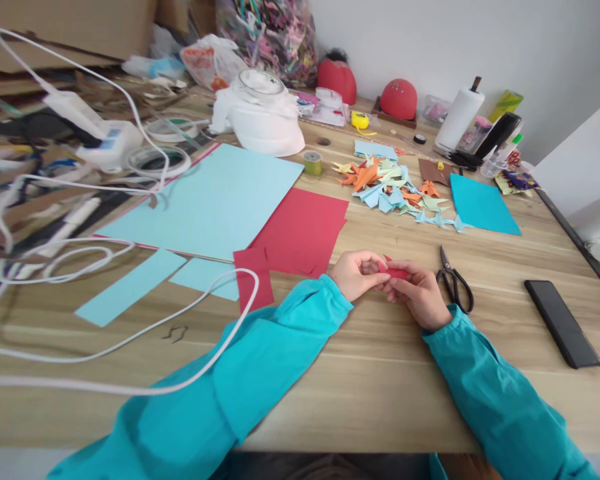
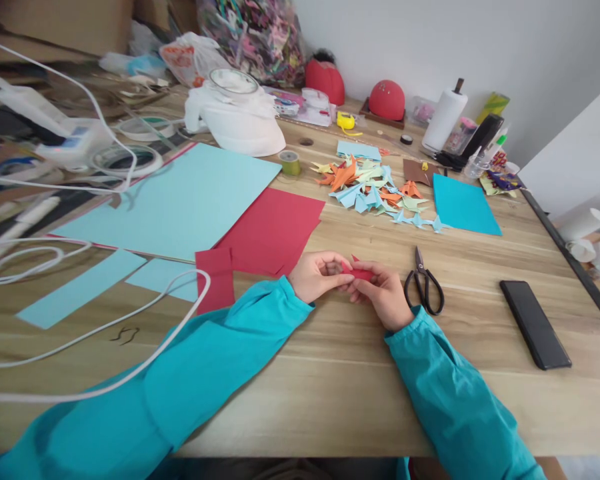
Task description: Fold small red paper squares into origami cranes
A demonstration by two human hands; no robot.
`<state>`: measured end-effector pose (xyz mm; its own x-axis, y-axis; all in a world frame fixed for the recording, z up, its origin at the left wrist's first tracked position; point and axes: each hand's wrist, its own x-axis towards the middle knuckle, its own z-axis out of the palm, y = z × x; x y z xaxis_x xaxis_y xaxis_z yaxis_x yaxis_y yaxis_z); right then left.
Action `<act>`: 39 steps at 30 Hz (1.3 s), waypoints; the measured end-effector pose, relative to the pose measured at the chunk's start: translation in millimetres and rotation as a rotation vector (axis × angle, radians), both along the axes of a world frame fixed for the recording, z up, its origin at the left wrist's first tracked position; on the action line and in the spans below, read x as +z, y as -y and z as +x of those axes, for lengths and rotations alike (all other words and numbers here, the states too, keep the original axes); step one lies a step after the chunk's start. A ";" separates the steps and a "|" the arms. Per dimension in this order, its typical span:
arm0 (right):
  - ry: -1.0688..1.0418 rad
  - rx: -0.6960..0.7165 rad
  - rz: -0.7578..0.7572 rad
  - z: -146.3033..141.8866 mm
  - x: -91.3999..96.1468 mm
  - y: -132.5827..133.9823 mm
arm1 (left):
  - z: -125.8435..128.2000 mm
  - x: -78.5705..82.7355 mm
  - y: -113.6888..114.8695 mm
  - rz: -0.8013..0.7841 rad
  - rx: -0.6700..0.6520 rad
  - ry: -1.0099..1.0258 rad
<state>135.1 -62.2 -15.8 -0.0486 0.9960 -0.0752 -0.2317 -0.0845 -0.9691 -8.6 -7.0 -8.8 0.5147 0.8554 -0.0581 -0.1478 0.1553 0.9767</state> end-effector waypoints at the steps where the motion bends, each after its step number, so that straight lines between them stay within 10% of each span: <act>1: -0.001 0.001 0.001 0.2 -0.3 0.1 | -0.1 0.2 0.2 0.001 0.006 0.006; 22: -0.097 0.001 0.016 -0.4 2.7 -0.2 | -4.3 4.1 -7.8 -0.256 -0.003 0.049; 39: -0.038 -0.022 -0.010 -0.8 1.3 -0.1 | -1.7 2.3 -4.2 -0.109 -0.030 0.047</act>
